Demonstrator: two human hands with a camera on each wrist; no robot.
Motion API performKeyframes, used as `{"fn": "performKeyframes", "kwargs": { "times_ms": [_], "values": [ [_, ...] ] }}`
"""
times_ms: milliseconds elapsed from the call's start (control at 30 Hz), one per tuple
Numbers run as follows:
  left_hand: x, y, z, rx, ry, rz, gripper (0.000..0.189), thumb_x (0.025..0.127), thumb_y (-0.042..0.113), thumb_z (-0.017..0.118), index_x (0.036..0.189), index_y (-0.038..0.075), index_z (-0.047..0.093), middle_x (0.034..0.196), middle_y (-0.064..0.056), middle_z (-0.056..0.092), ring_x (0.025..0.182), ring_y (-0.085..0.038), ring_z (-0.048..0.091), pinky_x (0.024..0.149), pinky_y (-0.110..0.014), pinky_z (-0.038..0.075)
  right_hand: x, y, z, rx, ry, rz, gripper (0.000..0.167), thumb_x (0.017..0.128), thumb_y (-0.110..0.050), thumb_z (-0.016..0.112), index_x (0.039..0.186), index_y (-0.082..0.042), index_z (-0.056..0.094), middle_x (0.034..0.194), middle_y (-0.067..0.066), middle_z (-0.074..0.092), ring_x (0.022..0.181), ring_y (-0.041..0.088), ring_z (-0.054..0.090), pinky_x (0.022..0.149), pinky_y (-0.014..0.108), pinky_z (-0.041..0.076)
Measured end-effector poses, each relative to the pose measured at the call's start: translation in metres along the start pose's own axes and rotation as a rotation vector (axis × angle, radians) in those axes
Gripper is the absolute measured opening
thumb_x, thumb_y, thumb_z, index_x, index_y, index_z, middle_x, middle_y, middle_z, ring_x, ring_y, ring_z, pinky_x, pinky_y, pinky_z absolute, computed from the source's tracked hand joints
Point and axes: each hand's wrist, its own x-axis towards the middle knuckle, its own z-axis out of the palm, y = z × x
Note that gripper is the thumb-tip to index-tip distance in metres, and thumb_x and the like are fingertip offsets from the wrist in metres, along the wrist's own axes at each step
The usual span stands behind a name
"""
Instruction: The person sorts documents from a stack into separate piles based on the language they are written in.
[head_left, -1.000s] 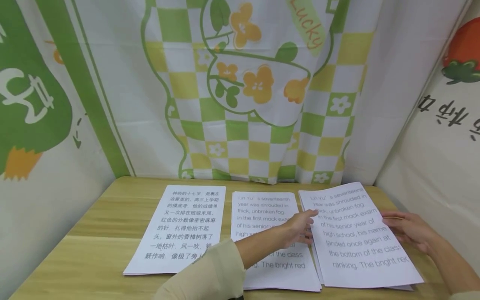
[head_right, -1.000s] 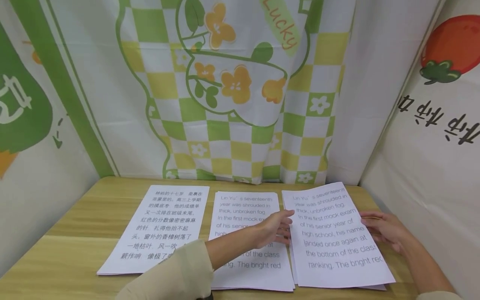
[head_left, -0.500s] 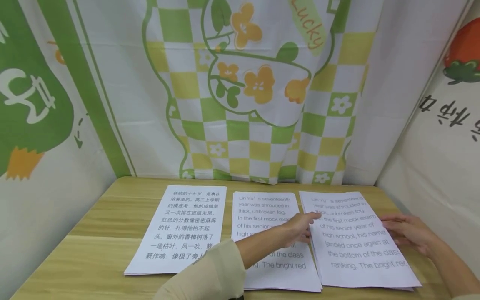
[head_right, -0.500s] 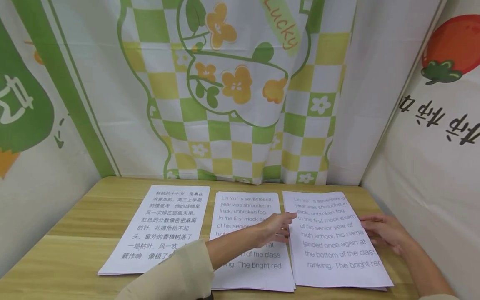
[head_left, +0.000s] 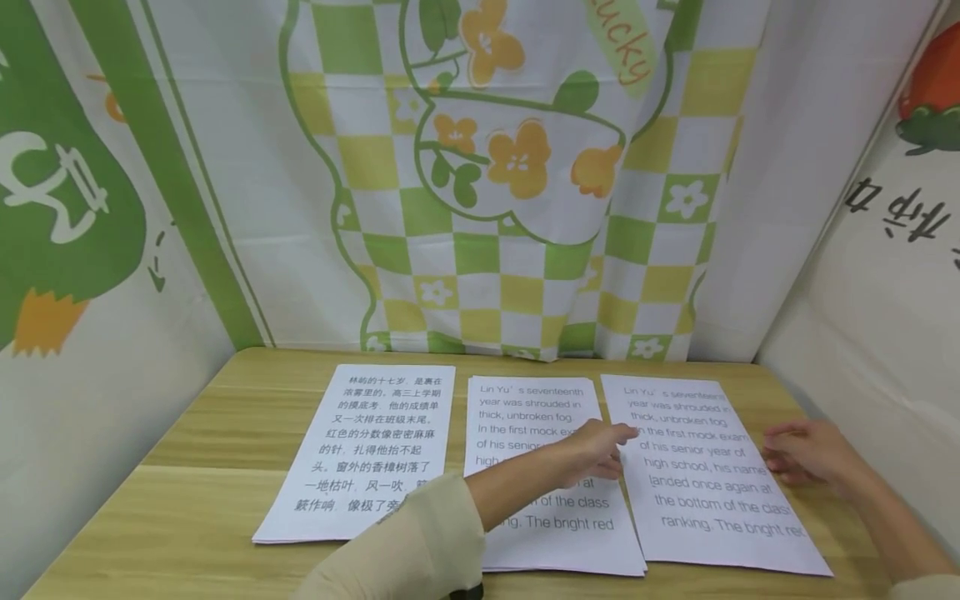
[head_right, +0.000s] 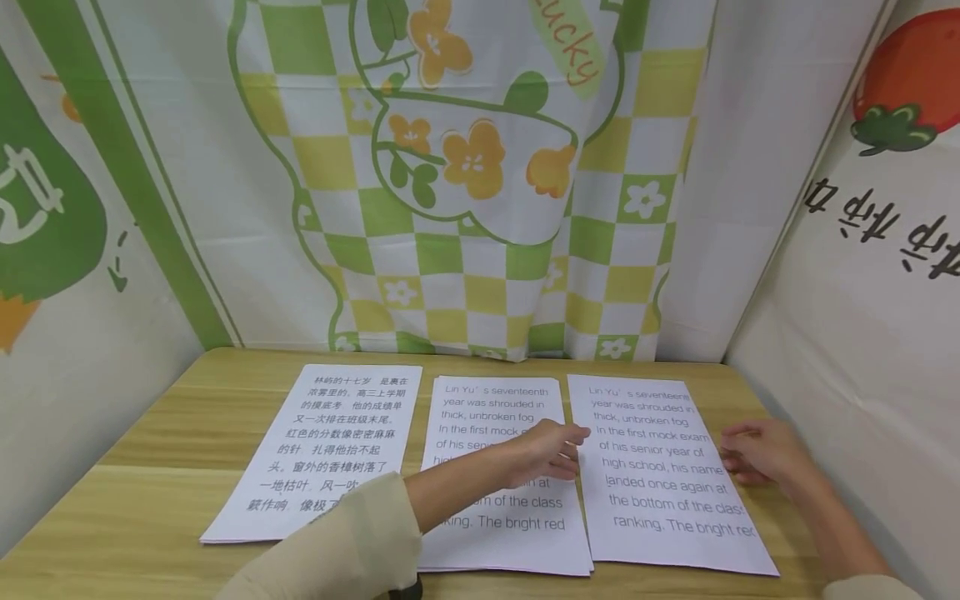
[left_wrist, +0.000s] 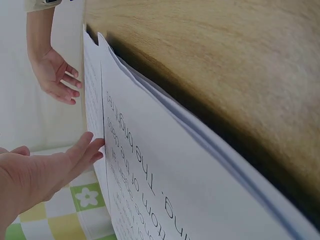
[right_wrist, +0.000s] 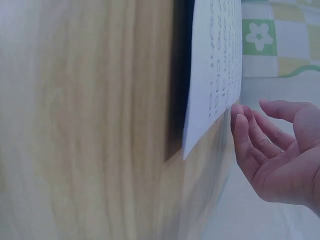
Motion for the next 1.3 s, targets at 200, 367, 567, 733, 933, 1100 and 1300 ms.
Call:
{"fn": "performKeyframes", "kwargs": {
  "times_ms": [200,367,567,733,933,1100,1300],
  "values": [
    [0.004,-0.001,0.006,-0.045,-0.021,-0.007,0.053,0.103,0.031,0.06,0.136,-0.011,0.057,0.129,-0.033,0.059,0.115,-0.043,0.065,0.101,-0.05,0.057,0.0,-0.012,0.01,-0.03,0.015,-0.024,0.047,0.103,-0.01,0.059,0.134,0.023,0.046,0.089,0.002,0.074,0.075,0.013,0.072,0.065,0.032,0.064],
    [0.005,-0.001,0.006,-0.062,-0.048,0.008,0.051,0.103,0.028,0.059,0.136,-0.011,0.057,0.128,-0.031,0.058,0.116,-0.044,0.064,0.102,-0.051,0.057,0.001,-0.026,0.023,-0.101,0.028,-0.079,0.047,0.105,-0.014,0.057,0.135,0.022,0.048,0.1,0.01,0.075,0.08,0.013,0.072,0.066,0.033,0.064],
    [-0.007,0.0,-0.017,0.148,-0.033,0.115,0.046,0.101,0.028,0.061,0.132,-0.007,0.063,0.127,-0.02,0.065,0.118,-0.037,0.065,0.097,-0.043,0.06,-0.002,-0.049,0.05,-0.101,-0.003,-0.132,0.042,0.106,-0.013,0.057,0.133,0.019,0.052,0.112,0.022,0.071,0.084,0.017,0.073,0.066,0.035,0.065],
    [-0.026,-0.002,-0.052,0.304,0.013,0.195,0.05,0.1,0.027,0.062,0.136,-0.007,0.061,0.138,-0.018,0.063,0.123,-0.036,0.063,0.097,-0.042,0.06,-0.004,-0.065,0.079,-0.032,-0.078,-0.132,0.038,0.105,-0.011,0.058,0.131,0.016,0.054,0.113,0.023,0.07,0.087,0.022,0.073,0.067,0.037,0.066],
    [-0.05,-0.002,-0.097,0.294,0.081,0.199,0.055,0.102,0.027,0.06,0.144,-0.008,0.053,0.143,-0.022,0.059,0.129,-0.041,0.058,0.105,-0.048,0.056,-0.004,-0.073,0.11,0.087,-0.2,-0.172,0.037,0.104,-0.007,0.059,0.129,0.019,0.053,0.108,0.02,0.073,0.09,0.026,0.076,0.071,0.04,0.067],
    [-0.067,-0.006,-0.131,0.272,0.139,0.145,0.056,0.103,0.027,0.056,0.147,-0.009,0.049,0.144,-0.025,0.057,0.13,-0.043,0.057,0.105,-0.049,0.055,-0.005,-0.075,0.13,0.182,-0.297,-0.17,0.042,0.101,-0.006,0.063,0.131,0.021,0.05,0.108,0.019,0.073,0.095,0.03,0.077,0.077,0.042,0.066],
    [-0.081,-0.016,-0.159,0.164,0.247,0.059,0.053,0.099,0.023,0.059,0.138,-0.012,0.055,0.133,-0.03,0.06,0.121,-0.043,0.063,0.102,-0.048,0.057,-0.004,-0.077,0.142,0.239,-0.319,-0.139,0.047,0.099,-0.006,0.066,0.133,0.021,0.048,0.105,0.018,0.07,0.098,0.031,0.076,0.08,0.043,0.066]
  ]
}}
